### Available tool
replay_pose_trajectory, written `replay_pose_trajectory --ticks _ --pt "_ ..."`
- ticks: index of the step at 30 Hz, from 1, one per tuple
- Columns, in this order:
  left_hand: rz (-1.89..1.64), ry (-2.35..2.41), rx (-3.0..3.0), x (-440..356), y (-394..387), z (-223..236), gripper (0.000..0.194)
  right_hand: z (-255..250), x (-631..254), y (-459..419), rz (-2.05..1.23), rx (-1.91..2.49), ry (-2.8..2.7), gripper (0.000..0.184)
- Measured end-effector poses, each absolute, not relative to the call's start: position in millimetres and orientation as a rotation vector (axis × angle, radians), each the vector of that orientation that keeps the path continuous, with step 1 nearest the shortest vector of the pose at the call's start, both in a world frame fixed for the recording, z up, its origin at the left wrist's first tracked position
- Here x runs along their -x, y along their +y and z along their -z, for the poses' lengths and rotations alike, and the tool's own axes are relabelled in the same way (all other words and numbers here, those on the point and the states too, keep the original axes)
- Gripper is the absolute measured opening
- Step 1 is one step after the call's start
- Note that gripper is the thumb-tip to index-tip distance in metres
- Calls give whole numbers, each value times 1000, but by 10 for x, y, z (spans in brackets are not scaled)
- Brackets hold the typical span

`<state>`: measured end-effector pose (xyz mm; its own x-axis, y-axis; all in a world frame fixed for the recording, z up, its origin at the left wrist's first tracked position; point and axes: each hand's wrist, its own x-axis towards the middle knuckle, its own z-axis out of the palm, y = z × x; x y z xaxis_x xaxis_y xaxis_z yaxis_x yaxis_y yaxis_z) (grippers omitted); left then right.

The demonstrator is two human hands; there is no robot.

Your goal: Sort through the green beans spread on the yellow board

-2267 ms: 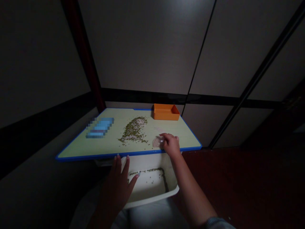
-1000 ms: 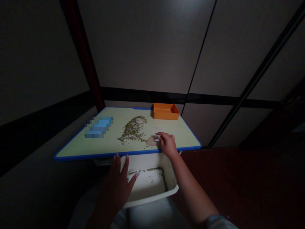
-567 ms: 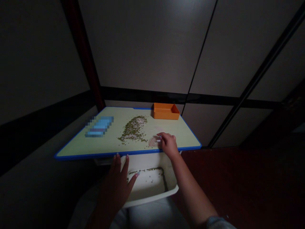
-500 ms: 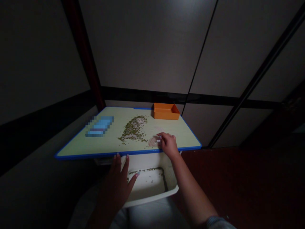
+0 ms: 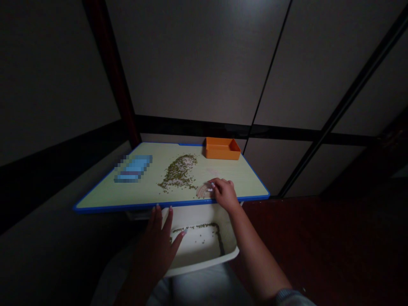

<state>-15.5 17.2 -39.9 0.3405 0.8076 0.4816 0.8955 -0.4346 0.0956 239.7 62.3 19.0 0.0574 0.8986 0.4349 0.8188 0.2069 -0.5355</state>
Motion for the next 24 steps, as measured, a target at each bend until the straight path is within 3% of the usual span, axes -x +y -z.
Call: replay_pose_trajectory --ticks 24 --pt "703 -1535 2400 163 188 422 68 -136 -2415 646 -156 1505 -1684 23"
